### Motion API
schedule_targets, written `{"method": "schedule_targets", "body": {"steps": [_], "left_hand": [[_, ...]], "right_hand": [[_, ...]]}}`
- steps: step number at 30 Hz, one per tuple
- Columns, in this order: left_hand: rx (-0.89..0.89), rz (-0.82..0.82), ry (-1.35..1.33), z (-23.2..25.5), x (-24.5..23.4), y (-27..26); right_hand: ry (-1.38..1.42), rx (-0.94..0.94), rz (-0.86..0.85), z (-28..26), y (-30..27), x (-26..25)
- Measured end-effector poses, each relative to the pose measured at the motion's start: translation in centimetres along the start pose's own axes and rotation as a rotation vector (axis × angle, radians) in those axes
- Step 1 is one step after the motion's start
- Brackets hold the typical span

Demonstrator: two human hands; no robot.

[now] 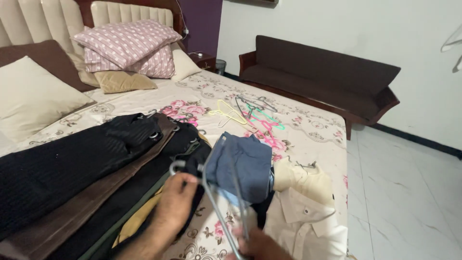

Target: Organizing and folding various items of clothing and using hangers on a bed.

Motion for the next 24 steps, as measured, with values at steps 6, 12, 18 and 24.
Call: {"method": "schedule_targets", "body": {"steps": [6,12,18,24], "left_hand": [[-0.608,-0.119,0.082,-2.5,-2.5,-0.2],[-0.265,0.131,0.032,2.1,-5.7,1.0],[-0.389,-0.312,0.308,1.1,-6.3,0.4],[-0.549,-0.528,0.448,-4.9,-6.7,-1.0]], "right_hand": [[0.199,-0.031,-0.168,-4.4,5.6,-4.0],[0.560,-0.112,0.048,-33.2,3.2,0.0],[0.354,-0.192,0.298,-39.5,1.1,4.7],[0.036,-0.076,0.193,-28.1,-3.2,4.3]]}}
Point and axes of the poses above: each hand's wrist, its own y-axis towards the middle knuckle, its own x-axis out of the palm, z = x × y, the point moved 2 cm from there along y, towards the middle knuckle, and after that the axes turned 8 degrees about x, right-handed, at the moved point
